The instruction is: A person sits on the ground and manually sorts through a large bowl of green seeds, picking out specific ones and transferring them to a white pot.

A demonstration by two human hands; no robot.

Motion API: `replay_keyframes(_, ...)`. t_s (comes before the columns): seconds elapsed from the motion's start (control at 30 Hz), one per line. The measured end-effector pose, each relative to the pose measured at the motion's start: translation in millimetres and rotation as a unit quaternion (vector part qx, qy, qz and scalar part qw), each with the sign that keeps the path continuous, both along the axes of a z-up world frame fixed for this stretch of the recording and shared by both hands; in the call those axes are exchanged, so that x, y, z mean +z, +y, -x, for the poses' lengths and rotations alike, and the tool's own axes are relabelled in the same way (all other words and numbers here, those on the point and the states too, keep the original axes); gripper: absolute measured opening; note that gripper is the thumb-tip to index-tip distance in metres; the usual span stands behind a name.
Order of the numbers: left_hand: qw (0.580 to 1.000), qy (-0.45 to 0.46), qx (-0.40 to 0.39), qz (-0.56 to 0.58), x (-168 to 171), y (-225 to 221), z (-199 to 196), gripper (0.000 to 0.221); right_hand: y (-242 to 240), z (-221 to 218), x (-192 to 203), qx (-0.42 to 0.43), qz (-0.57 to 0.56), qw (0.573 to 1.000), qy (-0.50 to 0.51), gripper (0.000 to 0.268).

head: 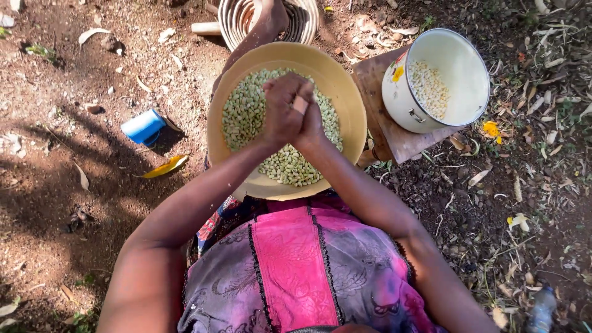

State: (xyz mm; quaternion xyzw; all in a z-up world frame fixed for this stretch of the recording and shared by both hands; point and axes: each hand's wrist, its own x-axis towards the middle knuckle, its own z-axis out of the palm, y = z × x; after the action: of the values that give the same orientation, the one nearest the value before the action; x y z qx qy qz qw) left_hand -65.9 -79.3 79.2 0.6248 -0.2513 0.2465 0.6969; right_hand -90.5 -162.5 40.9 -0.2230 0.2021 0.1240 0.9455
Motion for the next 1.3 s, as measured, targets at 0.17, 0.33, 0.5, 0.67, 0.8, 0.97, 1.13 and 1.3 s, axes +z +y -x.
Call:
replay_keyframes(0.17, 0.991, -0.077, 0.003, -0.110, 26.4, 2.6, 29.0, 0.019, -16.0, -12.5, 5.0, -0.029, -0.038, 0.999, -0.011, 0.029)
replay_keyframes(0.33, 0.975, -0.041, 0.037, -0.217, 20.3, 0.4, 31.3, 0.057, -15.8, -13.0, 6.1, -0.047, -0.076, 0.996, -0.021, 0.028)
replay_keyframes(0.5, 0.967, -0.083, 0.073, -0.229, 1.7, -3.8, 23.2, 0.053, -15.0, -2.9, -2.5, -0.068, -0.129, 0.989, -0.015, 0.026)
replay_keyframes(0.67, 0.962, -0.081, 0.078, -0.249, 6.1, -4.4, 24.6, 0.051, -20.6, -11.2, -9.4, -0.087, -0.166, 0.982, -0.009, 0.025)
replay_keyframes(0.8, 0.964, -0.069, 0.081, -0.245, 9.8, -0.3, 14.9, 0.053, -23.8, -23.9, -16.5, -0.105, -0.203, 0.974, 0.001, 0.023)
replay_keyframes(0.97, 0.967, -0.043, 0.081, -0.238, 17.2, 10.3, 8.0, 0.048, -47.0, -20.0, 6.7, -0.109, -0.173, 0.979, -0.021, 0.027)
replay_keyframes(1.13, 0.976, -0.017, 0.053, -0.211, 22.9, 15.6, 8.1, 0.047, -113.2, -28.4, 40.7, -0.165, -0.169, 0.968, -0.081, 0.033)
replay_keyframes(1.3, 0.973, 0.004, 0.049, -0.226, 27.5, 16.6, 8.0, 0.048, -248.6, -54.0, 29.2, -0.230, -0.095, 0.950, -0.189, 0.047)
